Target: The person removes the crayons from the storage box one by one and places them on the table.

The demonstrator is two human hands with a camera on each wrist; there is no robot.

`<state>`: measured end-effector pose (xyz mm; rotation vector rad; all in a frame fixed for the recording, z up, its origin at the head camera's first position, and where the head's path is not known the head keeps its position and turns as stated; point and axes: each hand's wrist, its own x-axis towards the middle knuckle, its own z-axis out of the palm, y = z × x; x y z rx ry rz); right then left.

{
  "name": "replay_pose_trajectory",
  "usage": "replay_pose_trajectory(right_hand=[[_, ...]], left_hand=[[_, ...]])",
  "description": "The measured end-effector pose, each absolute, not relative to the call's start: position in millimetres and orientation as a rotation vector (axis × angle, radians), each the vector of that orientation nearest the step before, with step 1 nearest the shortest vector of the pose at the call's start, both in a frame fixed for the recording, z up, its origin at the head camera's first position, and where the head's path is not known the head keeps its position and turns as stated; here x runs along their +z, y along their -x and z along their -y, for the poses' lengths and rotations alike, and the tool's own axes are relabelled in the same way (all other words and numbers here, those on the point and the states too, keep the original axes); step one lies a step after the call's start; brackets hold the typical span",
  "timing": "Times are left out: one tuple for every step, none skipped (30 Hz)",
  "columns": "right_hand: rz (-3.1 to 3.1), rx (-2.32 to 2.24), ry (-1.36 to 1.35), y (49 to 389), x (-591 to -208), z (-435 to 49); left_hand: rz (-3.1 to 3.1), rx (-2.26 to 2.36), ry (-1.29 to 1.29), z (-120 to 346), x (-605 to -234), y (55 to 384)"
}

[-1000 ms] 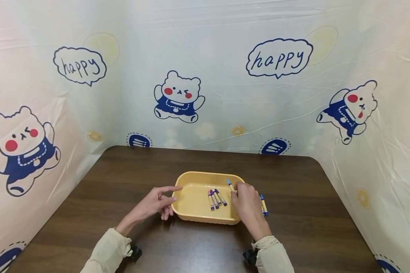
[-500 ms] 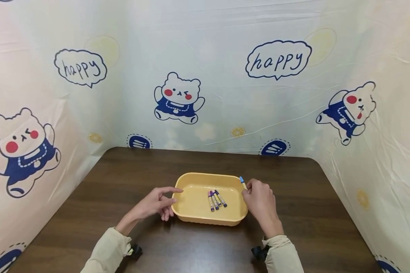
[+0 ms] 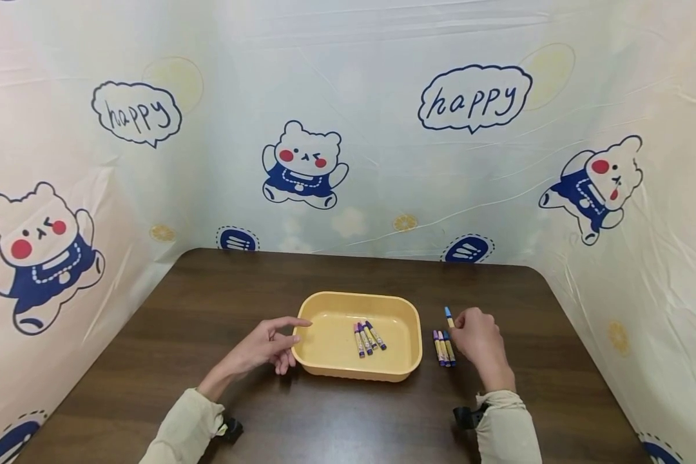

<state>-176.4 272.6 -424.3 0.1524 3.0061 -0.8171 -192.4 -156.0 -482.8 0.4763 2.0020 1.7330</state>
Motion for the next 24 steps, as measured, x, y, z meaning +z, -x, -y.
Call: replay_pose_trajectory(right_hand=[[-2.991, -0.805, -0.146, 177, -425, -276], [-2.977, -0.794, -0.139, 177, -426, -279], [-2.966, -0.782, -0.127, 178, -428, -281], [-2.956, -0.77, -0.116, 178, -429, -284], [-2.948, -0.758, -0.107, 178, -430, -286], [-2.931, -0.754, -0.107, 178, -431, -287], [-2.914, -0.751, -0.104, 178, -433, -289], [-2.9, -0.745, -0.104, 178, -434, -290], [-2.889, -0.742, -0.104, 178, -436, -291], [-2.874, -0.745, -0.109, 178, -438, -291], [-2.862, -0.75, -0.115, 179, -440, -292], [-2.846, -0.762, -0.118, 179, -442, -292], [-2.835, -0.773, -0.122, 180, -444, -293], [-2.828, -0.784, -0.127, 180, -446, -293], [-2.819, -0.798, -0.135, 181, -448, -293], [-2.81, -0.811, -0.141, 181, -449, -293], [-2.803, -0.821, -0.147, 181, -450, -293], [-2.798, -0.831, -0.151, 181, -451, -293], [-2.796, -0.838, -0.158, 182, -452, -293], [-2.797, -0.843, -0.157, 182, -453, -293], [-2.795, -0.847, -0.162, 182, -453, -293], [-2.791, -0.85, -0.161, 182, -453, -293], [-2.787, -0.85, -0.159, 182, -453, -293], [-2.783, -0.849, -0.154, 182, -453, -292]], left_hand=[[-1.998, 1.738, -0.478, 156, -483, 192], [-1.994, 1.743, -0.48, 156, -483, 192], [-1.991, 1.747, -0.482, 156, -483, 192], [-1.99, 1.751, -0.483, 156, -483, 192], [-1.989, 1.753, -0.486, 155, -483, 192], [-1.987, 1.756, -0.487, 155, -483, 191], [-1.984, 1.758, -0.487, 155, -483, 191], [-1.985, 1.758, -0.489, 155, -483, 191], [-1.985, 1.758, -0.489, 155, -482, 191], [-1.986, 1.758, -0.488, 155, -483, 190], [-1.986, 1.758, -0.487, 155, -483, 190], [-1.986, 1.759, -0.485, 155, -483, 190], [-1.986, 1.76, -0.483, 155, -483, 190], [-1.99, 1.76, -0.481, 155, -483, 190], [-1.989, 1.761, -0.476, 155, -483, 190], [-1.99, 1.761, -0.474, 155, -483, 190], [-1.99, 1.762, -0.47, 155, -482, 189], [-1.989, 1.763, -0.468, 155, -482, 189], [-1.99, 1.762, -0.469, 155, -482, 189], [-1.989, 1.761, -0.469, 155, -482, 190], [-1.988, 1.76, -0.469, 155, -482, 190], [-1.988, 1.76, -0.47, 155, -482, 190], [-1.989, 1.761, -0.472, 155, -482, 191], [-1.991, 1.763, -0.474, 155, -483, 191]])
